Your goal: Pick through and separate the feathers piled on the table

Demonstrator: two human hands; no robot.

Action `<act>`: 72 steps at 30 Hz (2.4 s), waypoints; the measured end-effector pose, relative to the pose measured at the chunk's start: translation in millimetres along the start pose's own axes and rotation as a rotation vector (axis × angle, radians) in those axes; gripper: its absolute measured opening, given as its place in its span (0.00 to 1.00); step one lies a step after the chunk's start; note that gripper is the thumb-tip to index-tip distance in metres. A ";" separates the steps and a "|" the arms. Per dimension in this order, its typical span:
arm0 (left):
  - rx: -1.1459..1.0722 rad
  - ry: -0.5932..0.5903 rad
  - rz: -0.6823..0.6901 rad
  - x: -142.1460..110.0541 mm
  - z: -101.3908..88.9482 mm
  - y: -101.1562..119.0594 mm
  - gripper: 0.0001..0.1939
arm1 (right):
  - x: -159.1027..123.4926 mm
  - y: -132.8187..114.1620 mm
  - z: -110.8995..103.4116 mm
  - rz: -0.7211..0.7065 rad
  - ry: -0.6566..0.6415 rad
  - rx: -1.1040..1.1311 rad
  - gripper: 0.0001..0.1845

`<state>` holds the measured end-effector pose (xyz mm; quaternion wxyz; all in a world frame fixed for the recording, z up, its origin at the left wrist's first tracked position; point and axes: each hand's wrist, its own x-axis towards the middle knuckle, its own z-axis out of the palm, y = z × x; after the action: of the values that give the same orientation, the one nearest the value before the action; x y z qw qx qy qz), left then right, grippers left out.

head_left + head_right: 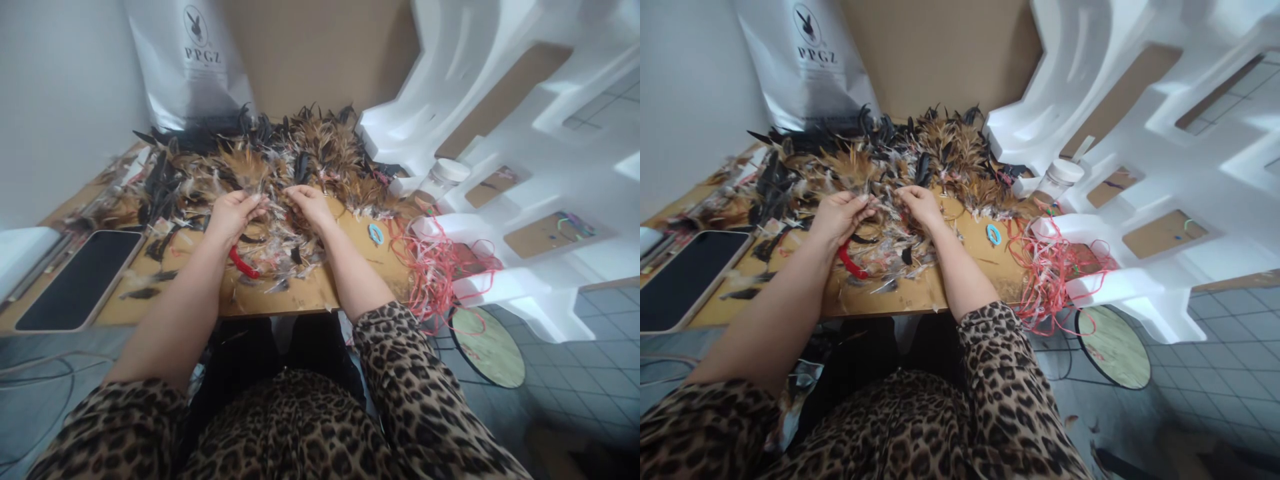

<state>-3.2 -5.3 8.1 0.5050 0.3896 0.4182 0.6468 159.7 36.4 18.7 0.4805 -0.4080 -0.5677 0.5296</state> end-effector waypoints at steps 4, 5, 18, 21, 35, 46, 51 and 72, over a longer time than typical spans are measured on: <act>0.069 -0.017 0.027 -0.3 1.0 -2.6 0.06 | -4.7 -8.6 -4.3 0.124 -0.114 0.038 0.17; 0.070 -0.030 0.034 -0.1 0.8 -3.3 0.05 | -6.9 -10.8 -4.6 0.160 -0.162 0.034 0.18; 0.061 -0.031 -0.033 -5.0 4.8 0.7 0.04 | -11.2 -8.8 -0.2 0.324 -0.442 0.038 0.21; 0.095 -0.081 0.005 -4.1 3.3 -1.0 0.04 | -10.7 -6.0 1.3 0.340 -0.451 0.043 0.20; -0.069 -0.069 -0.265 -1.2 -2.4 0.3 0.04 | -5.3 4.8 13.8 0.117 -0.133 0.228 0.18; -0.069 -0.182 -0.328 -4.1 -0.9 -1.6 0.02 | -8.6 4.7 21.7 -0.040 -0.007 0.010 0.12; -0.064 -0.149 -0.317 -4.9 1.6 -1.7 0.02 | -10.5 4.4 23.9 -0.030 -0.003 -0.012 0.09; -0.041 -0.012 -0.159 -1.6 2.8 -5.0 0.06 | -14.3 6.1 30.8 -0.175 -0.041 -0.065 0.15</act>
<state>1.4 -5.8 4.2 0.5651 0.3485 0.4318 0.6106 132.3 16.7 11.8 0.4996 -0.3613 -0.6277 0.4753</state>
